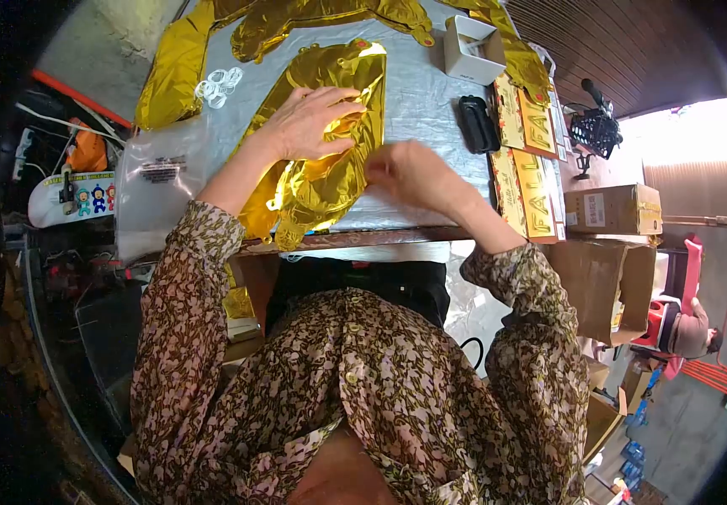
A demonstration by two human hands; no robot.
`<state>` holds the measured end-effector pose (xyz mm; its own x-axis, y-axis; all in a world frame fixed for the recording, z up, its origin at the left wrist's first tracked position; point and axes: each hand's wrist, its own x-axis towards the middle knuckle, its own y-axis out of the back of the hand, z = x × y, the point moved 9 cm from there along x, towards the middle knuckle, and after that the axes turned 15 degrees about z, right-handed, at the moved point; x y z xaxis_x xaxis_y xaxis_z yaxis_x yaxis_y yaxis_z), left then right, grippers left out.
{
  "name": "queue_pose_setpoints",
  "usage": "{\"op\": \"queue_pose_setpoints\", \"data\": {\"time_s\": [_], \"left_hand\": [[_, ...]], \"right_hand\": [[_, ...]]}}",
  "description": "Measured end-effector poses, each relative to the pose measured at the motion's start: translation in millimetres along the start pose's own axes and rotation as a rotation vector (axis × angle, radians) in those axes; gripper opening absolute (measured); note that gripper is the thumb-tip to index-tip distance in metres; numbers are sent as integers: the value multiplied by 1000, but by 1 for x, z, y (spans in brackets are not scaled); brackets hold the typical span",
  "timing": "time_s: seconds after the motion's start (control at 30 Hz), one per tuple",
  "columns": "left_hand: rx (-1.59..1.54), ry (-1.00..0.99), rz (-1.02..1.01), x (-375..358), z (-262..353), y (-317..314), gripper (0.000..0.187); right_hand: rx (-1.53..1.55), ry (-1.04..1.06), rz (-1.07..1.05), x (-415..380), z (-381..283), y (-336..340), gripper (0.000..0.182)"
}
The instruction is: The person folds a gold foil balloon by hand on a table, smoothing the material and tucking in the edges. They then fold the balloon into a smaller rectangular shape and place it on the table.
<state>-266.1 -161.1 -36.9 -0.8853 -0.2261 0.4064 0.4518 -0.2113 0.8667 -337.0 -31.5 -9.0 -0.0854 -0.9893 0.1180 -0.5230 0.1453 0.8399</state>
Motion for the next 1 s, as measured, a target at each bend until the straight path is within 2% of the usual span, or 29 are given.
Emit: {"op": "queue_pose_setpoints", "data": {"time_s": [0.03,0.07,0.1,0.17,0.2,0.33,0.67,0.7,0.8,0.83,0.93,1.0], "left_hand": [[2,-3,0,-1,0,-1,63],[0,-2,15,-1,-1,0,63],[-4,-2,30,-1,-1,0,62],[-8,-6,27,-1,-1,1,61],[-19,-4,20,-2,0,1,61],[-9,2,-6,-3,0,1,62],[-30,6,10,-2,-2,4,61],[-43,6,40,-1,-1,6,61],[-27,-5,37,-1,-2,4,61],[-20,0,35,0,-1,5,61],[-11,13,-38,1,1,5,63],[-16,5,-24,0,-1,2,63]], "right_hand": [[-51,60,143,10,3,14,24],[-239,31,261,18,11,25,34],[-239,30,265,25,21,23,34],[-438,196,388,41,37,20,46],[-487,229,347,44,52,11,51],[-426,230,323,58,64,-1,47],[-350,104,497,143,130,13,35],[-364,99,526,143,129,14,34],[-467,-62,397,139,118,11,30],[-579,-61,409,134,114,6,28],[-595,13,424,95,77,4,27],[-575,34,327,66,65,-9,36]]}}
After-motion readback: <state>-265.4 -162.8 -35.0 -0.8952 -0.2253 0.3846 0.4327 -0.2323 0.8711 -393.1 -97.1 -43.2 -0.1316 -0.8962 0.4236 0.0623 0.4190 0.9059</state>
